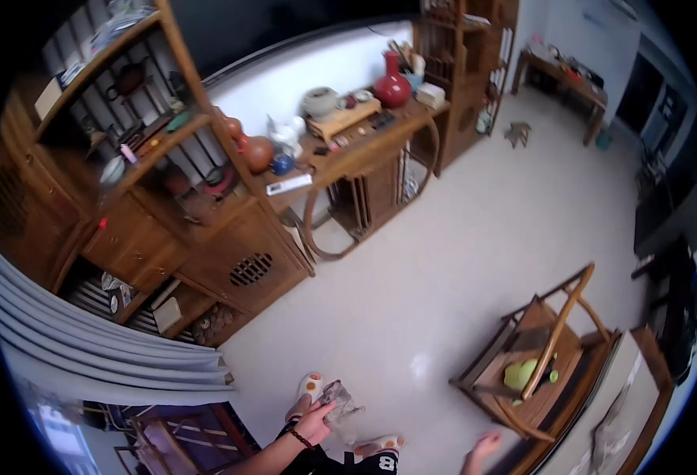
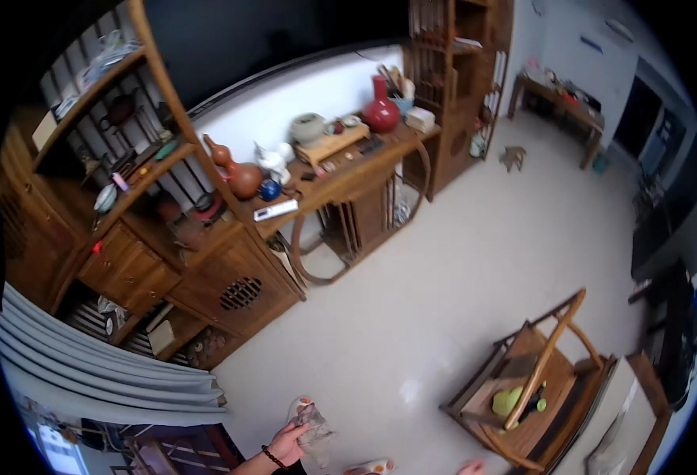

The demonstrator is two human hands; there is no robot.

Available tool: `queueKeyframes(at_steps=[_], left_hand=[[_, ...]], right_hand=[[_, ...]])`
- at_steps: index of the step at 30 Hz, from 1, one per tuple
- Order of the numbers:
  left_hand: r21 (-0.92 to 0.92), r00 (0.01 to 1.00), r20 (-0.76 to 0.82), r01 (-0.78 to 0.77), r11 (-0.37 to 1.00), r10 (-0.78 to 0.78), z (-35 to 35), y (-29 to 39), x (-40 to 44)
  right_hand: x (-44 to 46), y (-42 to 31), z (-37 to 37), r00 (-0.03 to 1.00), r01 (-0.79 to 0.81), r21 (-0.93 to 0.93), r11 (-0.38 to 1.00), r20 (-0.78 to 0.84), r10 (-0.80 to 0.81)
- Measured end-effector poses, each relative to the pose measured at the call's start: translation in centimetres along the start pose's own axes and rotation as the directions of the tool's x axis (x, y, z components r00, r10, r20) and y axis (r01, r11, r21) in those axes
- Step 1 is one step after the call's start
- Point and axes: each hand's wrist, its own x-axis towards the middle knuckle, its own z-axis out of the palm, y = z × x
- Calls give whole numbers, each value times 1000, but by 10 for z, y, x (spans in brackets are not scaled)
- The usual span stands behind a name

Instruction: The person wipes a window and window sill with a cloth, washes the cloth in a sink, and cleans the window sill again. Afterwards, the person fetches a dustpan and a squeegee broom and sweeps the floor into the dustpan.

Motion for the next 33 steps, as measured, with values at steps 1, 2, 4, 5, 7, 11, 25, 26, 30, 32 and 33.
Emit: queueKeyframes(at_steps=[1, 2, 4, 5, 7, 11, 25, 26, 30, 32, 33], left_hand=[[-17, 1000, 19, -17, 1000, 17, 4, 21, -2], [-55, 996, 65, -62, 997, 66, 13, 42, -3], [-104, 987, 113, -102, 989, 114, 13, 81, 3], [-105, 975, 207, -63, 992, 84, 13, 100, 15], [-113, 954, 298, -5, 994, 39, 7, 140, 25], [119, 957, 278, -115, 986, 78, -32, 233, 72], [49, 780, -167, -604, 795, 603, -131, 545, 135], [72, 773, -166, -609, 790, 612, -128, 567, 144], [436, 747, -227, -496, 751, 625, -136, 625, 212], [629, 721, -234, -399, 668, 652, -159, 622, 248], [699, 658, -258, -378, 607, 708, -175, 610, 272]], right_hand=[[-58, -35, 34, 937, -275, 231, 933, 284, 205], [-102, -122, 83, 714, -572, 14, 820, 500, 490], [-192, -286, 171, 429, -620, -90, 779, 792, 433], [-220, -323, 211, 343, -627, -120, 769, 845, 411], [-269, -418, 294, 358, -715, 34, 699, 876, 323], [-277, -462, 434, 335, -459, -7, 888, 925, 180], [-311, -593, 799, 250, -265, 113, 957, 967, -45], [-314, -596, 828, 254, -206, 141, 968, 963, -86], [-329, -561, 946, 306, -18, 142, 990, 943, -130], [-334, -566, 951, 294, 188, 33, 982, 952, -88], [-337, -565, 937, 299, 178, 12, 984, 952, -66]])
